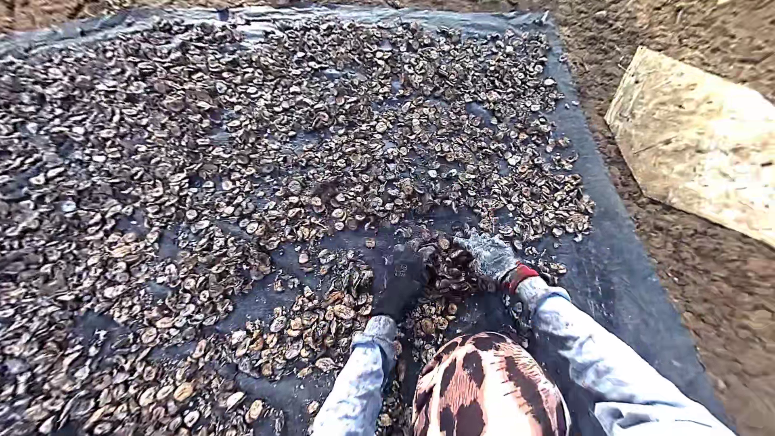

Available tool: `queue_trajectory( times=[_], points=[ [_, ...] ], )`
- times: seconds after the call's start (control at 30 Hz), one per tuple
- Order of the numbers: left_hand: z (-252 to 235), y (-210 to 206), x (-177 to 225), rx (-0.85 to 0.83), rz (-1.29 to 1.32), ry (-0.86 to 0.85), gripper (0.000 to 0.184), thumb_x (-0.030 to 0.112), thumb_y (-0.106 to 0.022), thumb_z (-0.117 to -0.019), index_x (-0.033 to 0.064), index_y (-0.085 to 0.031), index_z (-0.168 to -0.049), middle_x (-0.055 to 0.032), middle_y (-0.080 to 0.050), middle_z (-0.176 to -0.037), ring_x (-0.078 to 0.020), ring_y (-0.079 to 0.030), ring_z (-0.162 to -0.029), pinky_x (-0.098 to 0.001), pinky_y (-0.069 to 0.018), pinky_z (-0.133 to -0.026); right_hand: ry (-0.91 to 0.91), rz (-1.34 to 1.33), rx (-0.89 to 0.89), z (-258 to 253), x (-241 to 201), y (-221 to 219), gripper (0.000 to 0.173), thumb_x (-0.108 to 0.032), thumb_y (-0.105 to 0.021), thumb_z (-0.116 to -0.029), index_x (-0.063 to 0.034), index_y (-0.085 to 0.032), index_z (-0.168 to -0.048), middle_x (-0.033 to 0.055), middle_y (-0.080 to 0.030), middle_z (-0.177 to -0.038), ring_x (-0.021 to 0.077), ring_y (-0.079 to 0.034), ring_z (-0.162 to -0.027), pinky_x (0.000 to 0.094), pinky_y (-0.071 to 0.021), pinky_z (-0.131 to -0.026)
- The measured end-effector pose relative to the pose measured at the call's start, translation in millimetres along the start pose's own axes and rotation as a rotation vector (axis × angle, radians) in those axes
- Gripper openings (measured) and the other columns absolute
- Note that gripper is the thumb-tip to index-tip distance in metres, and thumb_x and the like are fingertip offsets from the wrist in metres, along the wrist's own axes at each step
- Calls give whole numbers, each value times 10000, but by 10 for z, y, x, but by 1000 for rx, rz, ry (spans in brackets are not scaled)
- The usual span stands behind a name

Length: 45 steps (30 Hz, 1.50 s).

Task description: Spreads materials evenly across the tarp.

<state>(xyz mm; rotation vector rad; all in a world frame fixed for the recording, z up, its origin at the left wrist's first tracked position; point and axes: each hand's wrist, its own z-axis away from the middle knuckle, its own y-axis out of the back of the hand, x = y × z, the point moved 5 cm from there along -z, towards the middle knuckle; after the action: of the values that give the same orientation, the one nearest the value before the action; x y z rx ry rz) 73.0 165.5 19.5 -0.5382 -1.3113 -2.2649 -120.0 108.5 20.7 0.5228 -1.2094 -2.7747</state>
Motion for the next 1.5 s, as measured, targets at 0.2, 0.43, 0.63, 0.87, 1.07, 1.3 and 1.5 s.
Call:
queue_trajectory(
  times=[0.2, 0.43, 0.63, 0.87, 1.07, 1.3, 1.5],
  points=[
    [-702, 57, 342, 206, -125, 6, 689, 517, -658, -959, 191, -472, -1537, -248, -251, -1661, -513, -228, -1514, -752, -277, -1134, -127, -108, 157, 394, 745, 166, 614, -340, -765, -889, -134, -584, -1437, 226, -498, -1517, 467, -430, -1412, 702, -328, -1116],
    [70, -1078, 1306, -291, -368, -311, 761, 329, -739, -890, 207, -429, -1574, -178, -282, -1672, -498, -228, -1518, -709, -285, -1134, -106, -149, 283, 978, 1615, -282, 435, -123, -524, -1037, -198, -589, -1460, 159, -486, -1560, 400, -444, -1431, 607, -325, -1161],
    [-334, -939, 1614, -65, -179, -358, 687, 410, -782, -873, 262, -542, -1499, -152, -339, -1651, -398, -336, -1501, -612, -338, -1165, -246, -314, 468, 1105, 2032, 104, 488, -384, -709, -945, -140, -653, -1364, 183, -617, -1406, 390, -559, -1326, 652, -420, -1076],
    [357, -1625, 1885, -159, -294, -434, 604, 294, -659, -952, 190, -508, -1527, -224, -421, -1588, -469, -433, -1428, -624, -383, -1127, 192, -19, 76, 1278, 2054, -260, 587, -215, -750, -896, -246, -585, -1459, 198, -460, -1558, 466, -463, -1369, 659, -380, -1074],
    [68, -1318, 2076, -11, 27, -236, 544, 302, -671, -981, 92, -550, -1468, -170, -650, -1362, -335, -627, -1254, -566, -464, -1080, -127, -120, 38, 1134, 2399, 557, 419, -428, -627, -988, -188, -664, -1330, 163, -694, -1268, 401, -633, -1202, 701, -445, -952],
    [440, -2076, 2262, -230, -350, -326, 668, 486, -627, -961, 260, -447, -1564, -187, -264, -1678, -468, -212, -1538, -671, -221, -1194, 27, 3, 173, 546, 2456, 266, 873, -387, -785, -847, -334, -350, -1603, 259, -254, -1655, 538, -321, -1455, 738, -337, -1078],
    [603, -1709, 2182, -58, -170, -348, 621, 433, -752, -889, 309, -574, -1470, -91, -466, -1585, -339, -388, -1485, -600, -322, -1183, -26, -73, 140, 1286, 2816, 226, 395, -254, -615, -1005, -165, -623, -1389, 169, -663, -1334, 397, -611, -1253, 683, -460, -986]
  ],
)
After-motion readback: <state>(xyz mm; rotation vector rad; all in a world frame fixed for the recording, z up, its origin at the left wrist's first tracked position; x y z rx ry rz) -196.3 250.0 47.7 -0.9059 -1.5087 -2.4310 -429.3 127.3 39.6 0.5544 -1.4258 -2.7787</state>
